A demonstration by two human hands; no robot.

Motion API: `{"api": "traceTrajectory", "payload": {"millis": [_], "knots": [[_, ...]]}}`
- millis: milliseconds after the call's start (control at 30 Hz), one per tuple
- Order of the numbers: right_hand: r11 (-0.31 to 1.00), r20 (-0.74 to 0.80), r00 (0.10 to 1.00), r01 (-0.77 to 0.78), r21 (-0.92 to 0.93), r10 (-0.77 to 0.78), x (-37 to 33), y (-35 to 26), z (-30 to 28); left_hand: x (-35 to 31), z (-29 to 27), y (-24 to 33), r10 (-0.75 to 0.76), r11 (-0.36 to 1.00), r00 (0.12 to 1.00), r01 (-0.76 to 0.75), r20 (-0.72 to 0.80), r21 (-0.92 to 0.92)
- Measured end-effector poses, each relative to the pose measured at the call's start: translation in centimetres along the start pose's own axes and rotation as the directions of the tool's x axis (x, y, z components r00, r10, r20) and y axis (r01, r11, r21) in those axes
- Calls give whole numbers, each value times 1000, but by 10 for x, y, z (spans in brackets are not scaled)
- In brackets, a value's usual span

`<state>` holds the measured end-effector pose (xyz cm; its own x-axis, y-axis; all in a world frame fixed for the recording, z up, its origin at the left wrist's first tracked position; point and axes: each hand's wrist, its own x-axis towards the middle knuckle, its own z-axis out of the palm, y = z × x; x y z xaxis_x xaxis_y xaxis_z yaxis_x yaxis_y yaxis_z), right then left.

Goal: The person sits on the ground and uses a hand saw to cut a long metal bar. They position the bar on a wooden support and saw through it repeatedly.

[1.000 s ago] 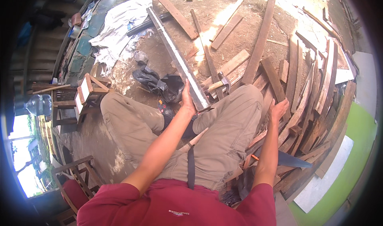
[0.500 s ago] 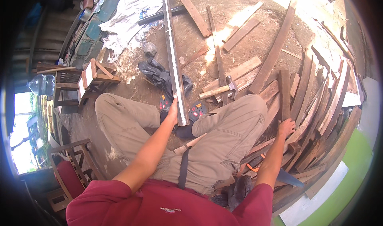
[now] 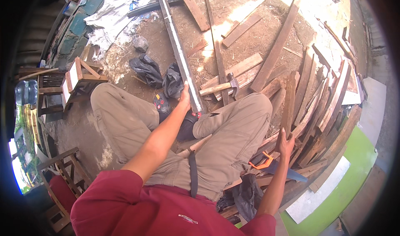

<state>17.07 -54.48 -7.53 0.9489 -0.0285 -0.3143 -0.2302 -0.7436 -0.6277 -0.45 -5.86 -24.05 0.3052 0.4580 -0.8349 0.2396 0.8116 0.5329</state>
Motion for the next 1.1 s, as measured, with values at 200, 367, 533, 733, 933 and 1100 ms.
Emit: {"api": "traceTrajectory", "payload": {"millis": [200,367,533,733,933,1100], "knots": [[941,43,990,-141,309,134,-79,-38,-26,27,-16,21,-49,953,994,76,-97,294],[848,15,976,-196,492,216,-95,-81,-37,-28,9,83,-36,935,983,-31,181,353],[634,152,976,-217,742,156,-88,-174,-21,-39,-13,125,99,959,975,-147,199,242],[882,100,995,-61,468,16,11,-195,-22,-107,-17,197,230,895,910,-337,346,293],[988,94,991,105,-115,-94,112,-140,10,-210,-56,277,446,666,779,-618,441,417],[908,-14,1000,-3,-418,-3,105,-74,77,-253,-91,274,443,608,765,-640,468,471]]}}
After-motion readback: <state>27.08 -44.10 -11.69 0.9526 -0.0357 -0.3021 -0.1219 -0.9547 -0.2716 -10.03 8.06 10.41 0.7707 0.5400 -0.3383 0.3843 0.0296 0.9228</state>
